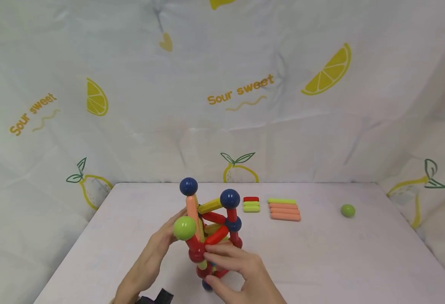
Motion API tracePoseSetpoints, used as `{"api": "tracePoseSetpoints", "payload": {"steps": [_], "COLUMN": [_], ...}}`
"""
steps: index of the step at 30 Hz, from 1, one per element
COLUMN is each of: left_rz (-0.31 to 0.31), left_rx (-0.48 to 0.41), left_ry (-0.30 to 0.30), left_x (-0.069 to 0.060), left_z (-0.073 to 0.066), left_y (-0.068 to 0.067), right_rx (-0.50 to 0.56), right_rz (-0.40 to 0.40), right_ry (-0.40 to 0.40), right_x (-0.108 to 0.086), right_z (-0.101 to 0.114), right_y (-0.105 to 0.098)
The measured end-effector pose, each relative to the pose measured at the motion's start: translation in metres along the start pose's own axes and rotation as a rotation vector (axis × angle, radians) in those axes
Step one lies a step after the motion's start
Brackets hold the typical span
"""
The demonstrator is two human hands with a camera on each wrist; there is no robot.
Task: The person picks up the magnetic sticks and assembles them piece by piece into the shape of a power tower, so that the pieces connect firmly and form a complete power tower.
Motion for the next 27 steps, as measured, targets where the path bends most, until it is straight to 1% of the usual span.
{"api": "tracePoseSetpoints", "payload": {"steps": [2, 4, 6, 8, 9, 10, 11, 13, 15, 16, 17, 18, 19, 20, 21, 22, 23, 24, 26, 27], "left_rz": [0.069, 0.109, 0.116, 0.085, 0.062, 0.036, 0.015, -0.025, -0.027, -0.020, -0.013, -0.005, 0.007, 0.017, 0.024, 0.027, 0.032, 0.036, 0.049, 0.053], "left_rx": [-0.011, -0.018, -0.015, 0.012, 0.026, 0.039, 0.042, 0.061, 0.057, 0.055, 0.058, 0.060, 0.057, 0.052, 0.050, 0.050, 0.043, 0.035, 0.015, 0.010], "left_ry": [0.003, 0.032, 0.067, 0.104, 0.117, 0.121, 0.122, 0.132, 0.122, 0.097, 0.071, 0.048, 0.012, -0.020, -0.045, -0.060, -0.059, -0.055, -0.040, -0.030], "left_x": [0.000, 0.000, 0.001, 0.003, 0.004, 0.006, 0.007, 0.008, 0.008, 0.009, 0.009, 0.009, 0.010, 0.010, 0.010, 0.010, 0.010, 0.011, 0.012, 0.013], "left_z": [0.001, -0.001, -0.003, -0.006, -0.008, -0.009, -0.010, -0.013, -0.013, -0.011, -0.008, -0.006, -0.002, 0.002, 0.005, 0.008, 0.010, 0.011, 0.012, 0.013], "left_y": [0.007, 0.013, 0.016, 0.018, 0.018, 0.017, 0.017, 0.015, 0.015, 0.015, 0.016, 0.016, 0.016, 0.016, 0.016, 0.016, 0.015, 0.015, 0.015, 0.016], "right_rx": [0.007, 0.018, 0.036, 0.034, 0.030, 0.010, -0.025, -0.151, -0.256, -0.309, -0.329, -0.377, -0.411, -0.439, -0.482, -0.523, -0.565, -0.623, -0.668, -0.695], "right_rz": [0.033, 0.065, 0.092, 0.097, 0.079, 0.038, -0.023, -0.198, -0.408, -0.500, -0.572, -0.623, -0.653, -0.664, -0.649, -0.600, -0.531, -0.437, -0.252, -0.164], "right_ry": [-0.036, -0.052, -0.069, -0.114, -0.155, -0.199, -0.238, -0.294, -0.328, -0.323, -0.326, -0.305, -0.275, -0.232, -0.173, -0.092, -0.004, 0.097, 0.230, 0.282], "right_x": [0.000, 0.000, 0.000, 0.001, 0.002, 0.003, 0.004, 0.003, -0.002, -0.004, -0.006, -0.007, -0.007, -0.007, -0.006, -0.005, -0.004, -0.005, -0.007, -0.010], "right_z": [0.000, -0.001, 0.000, 0.005, 0.010, 0.015, 0.021, 0.031, 0.036, 0.034, 0.030, 0.022, 0.010, -0.003, -0.020, -0.038, -0.057, -0.077, -0.112, -0.127], "right_y": [0.008, 0.015, 0.021, 0.023, 0.020, 0.015, 0.006, -0.019, -0.052, -0.068, -0.083, -0.096, -0.108, -0.118, -0.126, -0.130, -0.132, -0.132, -0.126, -0.122]}}
Point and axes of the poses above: each hand's wrist, its own x-axis towards the middle knuckle, its own y-axis out of the palm, z = x × y, the point moved 10 cm from there along x, towards the middle knuckle, and after that the axes turned 14 degrees about -y, right-handed, at the moved point
